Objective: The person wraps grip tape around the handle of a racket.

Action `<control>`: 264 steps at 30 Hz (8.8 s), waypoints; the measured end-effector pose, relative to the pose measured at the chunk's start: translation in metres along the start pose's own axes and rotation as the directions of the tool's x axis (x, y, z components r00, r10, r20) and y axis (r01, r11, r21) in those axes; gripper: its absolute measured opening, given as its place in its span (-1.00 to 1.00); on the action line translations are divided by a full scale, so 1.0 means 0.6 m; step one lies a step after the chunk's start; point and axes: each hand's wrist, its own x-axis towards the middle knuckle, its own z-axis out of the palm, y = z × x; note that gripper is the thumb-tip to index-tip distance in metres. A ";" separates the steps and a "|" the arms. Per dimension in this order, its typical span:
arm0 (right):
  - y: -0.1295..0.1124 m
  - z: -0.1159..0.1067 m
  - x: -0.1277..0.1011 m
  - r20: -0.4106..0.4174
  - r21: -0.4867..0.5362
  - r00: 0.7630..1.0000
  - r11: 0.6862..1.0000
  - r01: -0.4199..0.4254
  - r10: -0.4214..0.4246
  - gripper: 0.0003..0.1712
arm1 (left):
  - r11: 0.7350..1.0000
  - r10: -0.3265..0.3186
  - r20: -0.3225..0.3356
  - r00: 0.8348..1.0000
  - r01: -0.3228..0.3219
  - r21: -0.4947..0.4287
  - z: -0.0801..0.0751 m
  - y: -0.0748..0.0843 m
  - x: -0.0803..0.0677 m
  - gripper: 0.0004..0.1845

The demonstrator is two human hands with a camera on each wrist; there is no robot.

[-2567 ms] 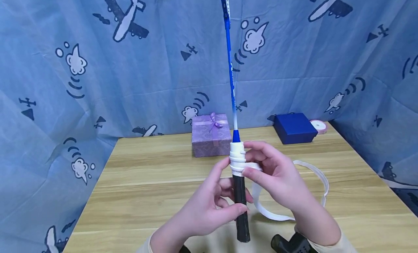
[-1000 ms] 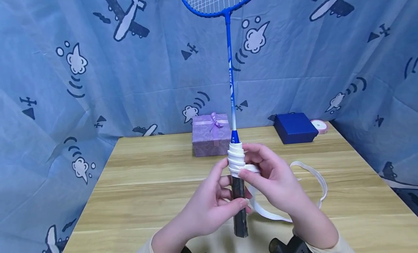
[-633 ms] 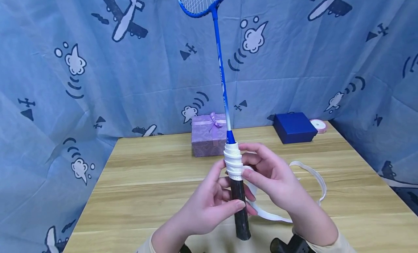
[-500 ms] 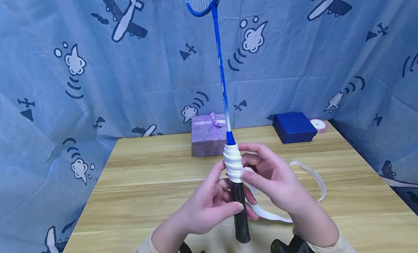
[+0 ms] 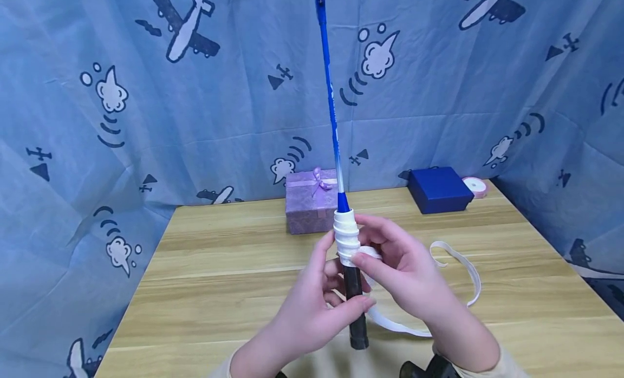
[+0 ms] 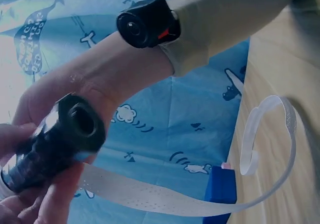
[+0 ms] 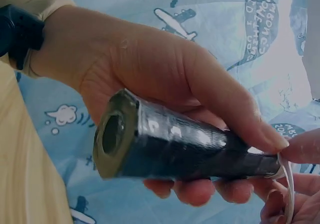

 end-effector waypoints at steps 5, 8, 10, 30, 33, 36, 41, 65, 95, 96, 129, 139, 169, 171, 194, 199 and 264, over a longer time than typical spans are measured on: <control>-0.003 0.002 0.001 -0.060 -0.073 0.998 0.997 -0.032 0.028 -0.42 | 0.999 -0.035 -0.048 0.998 0.034 -0.030 0.006 0.006 0.002 -0.05; -0.003 0.001 0.001 -0.059 -0.093 0.998 0.995 -0.033 0.027 -0.41 | 0.994 -0.027 0.003 1.000 0.028 -0.105 0.003 0.006 0.002 -0.08; -0.003 -0.001 0.001 -0.045 -0.096 0.999 0.995 -0.027 0.023 -0.40 | 0.988 -0.002 0.041 0.999 0.009 -0.154 -0.001 0.004 0.002 -0.09; -0.003 -0.001 0.000 0.019 -0.108 0.998 0.992 0.068 -0.067 -0.39 | 0.886 0.289 0.329 0.899 -0.121 -0.448 -0.028 -0.020 0.017 -0.11; 0.000 -0.001 -0.001 0.041 -0.057 0.997 0.996 0.063 -0.061 -0.35 | 0.884 0.307 0.359 0.882 -0.124 -0.451 -0.031 -0.023 0.018 -0.13; 0.004 -0.001 -0.002 0.075 0.010 0.995 0.998 0.070 -0.071 -0.30 | 0.884 0.308 0.382 0.871 -0.114 -0.453 -0.034 -0.024 0.017 -0.15; 0.012 -0.001 -0.002 0.079 0.048 0.990 0.993 0.109 -0.113 -0.28 | 0.916 0.252 0.321 0.913 -0.118 -0.383 -0.029 -0.015 0.014 -0.16; -0.003 -0.009 0.005 -0.005 -0.184 1.000 0.983 0.025 -0.026 -0.23 | 0.975 -0.047 0.047 0.998 0.056 -0.214 -0.013 0.010 0.006 -0.10; 0.007 -0.005 0.003 0.104 0.132 0.993 0.990 0.040 -0.054 -0.24 | 0.939 0.181 0.203 0.962 -0.108 -0.325 -0.016 -0.008 0.008 -0.13; 0.007 -0.002 0.003 0.081 0.110 0.996 0.993 0.040 -0.049 -0.24 | 0.961 0.133 0.159 0.978 -0.088 -0.261 -0.015 -0.005 0.006 -0.13; 0.000 -0.001 0.005 0.056 0.096 0.998 0.995 0.022 -0.028 -0.25 | 0.992 -0.051 0.032 0.998 0.054 -0.113 -0.017 0.001 0.005 -0.08; 0.001 0.005 0.004 -0.053 -0.029 0.998 0.999 -0.042 0.041 -0.23 | 0.976 -0.121 -0.148 0.982 0.145 0.160 0.000 0.008 0.004 -0.05; 0.004 0.000 0.004 0.108 0.147 0.994 0.989 0.004 -0.021 -0.26 | 0.922 0.091 0.098 0.991 -0.047 -0.385 -0.010 -0.011 0.006 -0.13; 0.004 -0.001 0.005 0.124 0.170 0.992 0.985 -0.005 -0.016 -0.26 | 0.918 0.101 0.110 0.989 -0.050 -0.394 -0.012 -0.012 0.006 -0.13; 0.010 0.006 0.003 0.071 0.084 0.997 0.996 0.031 -0.037 -0.24 | 1.000 -0.013 -0.033 0.999 0.013 -0.014 -0.005 -0.001 0.003 -0.19; 0.005 0.001 0.005 0.109 0.091 0.994 0.996 0.021 -0.031 -0.20 | 0.978 0.054 0.075 0.996 -0.038 -0.205 -0.015 -0.002 0.003 -0.19; 0.000 -0.003 0.004 0.128 0.053 0.991 0.998 -0.045 0.038 -0.16 | 0.915 0.190 0.241 0.952 -0.083 -0.394 -0.028 -0.003 0.004 -0.01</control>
